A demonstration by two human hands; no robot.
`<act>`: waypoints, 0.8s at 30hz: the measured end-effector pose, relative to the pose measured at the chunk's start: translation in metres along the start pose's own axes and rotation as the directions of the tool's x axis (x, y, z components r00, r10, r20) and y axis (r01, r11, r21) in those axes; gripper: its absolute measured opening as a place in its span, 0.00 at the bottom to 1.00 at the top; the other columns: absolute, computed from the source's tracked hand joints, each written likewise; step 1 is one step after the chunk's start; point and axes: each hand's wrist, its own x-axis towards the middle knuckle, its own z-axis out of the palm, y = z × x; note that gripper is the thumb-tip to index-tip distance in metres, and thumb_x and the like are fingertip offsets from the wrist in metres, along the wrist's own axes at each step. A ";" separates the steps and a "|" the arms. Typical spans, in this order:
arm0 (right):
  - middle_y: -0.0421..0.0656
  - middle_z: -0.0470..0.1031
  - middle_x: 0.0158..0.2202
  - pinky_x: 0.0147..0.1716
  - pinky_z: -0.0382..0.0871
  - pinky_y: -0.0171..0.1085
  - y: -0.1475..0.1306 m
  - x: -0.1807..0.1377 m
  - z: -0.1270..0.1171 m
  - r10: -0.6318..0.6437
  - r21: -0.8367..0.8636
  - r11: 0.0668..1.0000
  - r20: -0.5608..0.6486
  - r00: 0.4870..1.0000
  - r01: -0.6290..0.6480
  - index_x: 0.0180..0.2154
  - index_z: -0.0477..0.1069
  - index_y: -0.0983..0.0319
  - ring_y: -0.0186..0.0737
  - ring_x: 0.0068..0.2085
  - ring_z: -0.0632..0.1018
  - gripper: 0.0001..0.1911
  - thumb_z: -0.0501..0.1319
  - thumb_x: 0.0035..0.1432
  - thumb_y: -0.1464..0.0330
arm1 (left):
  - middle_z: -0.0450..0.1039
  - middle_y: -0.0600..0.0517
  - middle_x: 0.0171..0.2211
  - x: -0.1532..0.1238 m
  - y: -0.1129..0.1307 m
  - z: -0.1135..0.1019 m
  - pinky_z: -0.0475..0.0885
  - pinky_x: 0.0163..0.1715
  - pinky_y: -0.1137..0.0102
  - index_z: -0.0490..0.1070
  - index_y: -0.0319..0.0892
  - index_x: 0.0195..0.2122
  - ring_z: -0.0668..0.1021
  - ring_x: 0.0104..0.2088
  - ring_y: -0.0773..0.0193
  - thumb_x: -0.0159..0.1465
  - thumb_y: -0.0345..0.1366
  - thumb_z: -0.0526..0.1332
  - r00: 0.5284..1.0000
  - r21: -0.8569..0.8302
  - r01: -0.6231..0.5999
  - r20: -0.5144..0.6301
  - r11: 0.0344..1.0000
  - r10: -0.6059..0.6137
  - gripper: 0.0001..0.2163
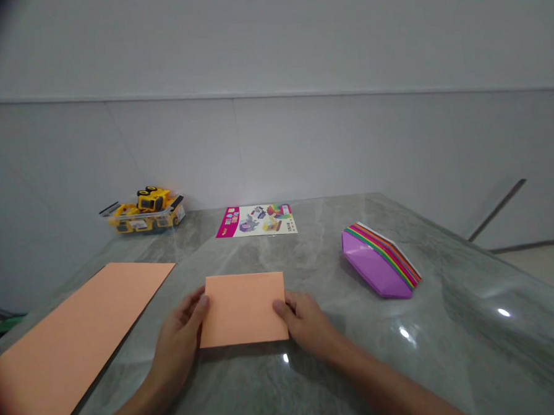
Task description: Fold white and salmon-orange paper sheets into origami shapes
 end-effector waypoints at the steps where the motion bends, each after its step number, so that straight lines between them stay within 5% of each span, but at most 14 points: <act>1: 0.46 0.75 0.33 0.30 0.67 0.34 0.001 -0.005 0.004 0.022 0.009 1.000 -0.002 1.000 -0.022 0.38 0.70 0.66 0.41 0.35 0.75 0.19 0.50 0.62 0.57 | 0.74 0.43 0.43 0.000 -0.002 0.000 0.72 0.37 0.65 0.68 0.40 0.48 0.77 0.40 0.55 0.57 0.45 0.62 0.994 -0.055 0.073 0.088 0.996 -0.068 0.21; 5: 0.42 0.72 0.26 0.16 0.63 0.30 0.000 -0.015 0.019 0.121 0.188 0.972 0.125 0.985 -0.144 0.50 0.60 0.65 0.35 0.21 0.73 0.23 0.50 0.62 0.54 | 0.77 0.48 0.32 -0.006 -0.008 -0.002 0.71 0.26 0.72 0.71 0.40 0.41 0.77 0.29 0.60 0.57 0.46 0.62 0.978 -0.164 0.145 0.173 0.976 -0.116 0.16; 11: 0.37 0.68 0.22 0.10 0.56 0.25 -0.001 -0.018 0.020 0.058 0.319 0.939 0.226 0.972 -0.130 0.46 0.62 0.64 0.26 0.14 0.65 0.23 0.53 0.60 0.53 | 0.72 0.53 0.19 -0.010 0.001 -0.002 0.66 0.17 0.74 0.70 0.39 0.25 0.73 0.18 0.64 0.54 0.50 0.64 0.960 -0.119 0.275 0.081 0.954 -0.267 0.17; 17: 0.40 0.70 0.24 0.11 0.58 0.25 -0.004 -0.017 0.012 -0.039 0.493 0.856 0.360 0.932 -0.155 0.47 0.62 0.66 0.26 0.15 0.65 0.31 0.57 0.53 0.47 | 0.70 0.48 0.15 -0.020 0.006 0.004 0.65 0.14 0.69 0.71 0.39 0.22 0.74 0.17 0.58 0.56 0.55 0.57 0.824 -0.260 0.566 0.214 0.782 -0.525 0.22; 22: 0.39 0.68 0.21 0.09 0.54 0.25 -0.004 -0.012 0.010 0.086 0.394 0.908 0.155 0.984 -0.141 0.42 0.65 0.66 0.27 0.15 0.64 0.29 0.55 0.53 0.46 | 0.74 0.46 0.18 0.014 0.015 -0.003 0.67 0.17 0.69 0.73 0.36 0.23 0.75 0.19 0.58 0.55 0.55 0.58 0.959 0.098 0.267 0.074 0.959 -0.274 0.23; 24: 0.39 0.68 0.21 0.09 0.53 0.25 -0.001 -0.009 0.010 0.101 0.360 0.923 0.108 0.989 -0.134 0.41 0.66 0.66 0.27 0.14 0.63 0.29 0.54 0.53 0.46 | 0.77 0.45 0.26 0.050 0.022 -0.003 0.70 0.22 0.69 0.75 0.37 0.30 0.78 0.26 0.57 0.56 0.52 0.56 0.995 0.424 0.021 0.083 0.906 -0.061 0.20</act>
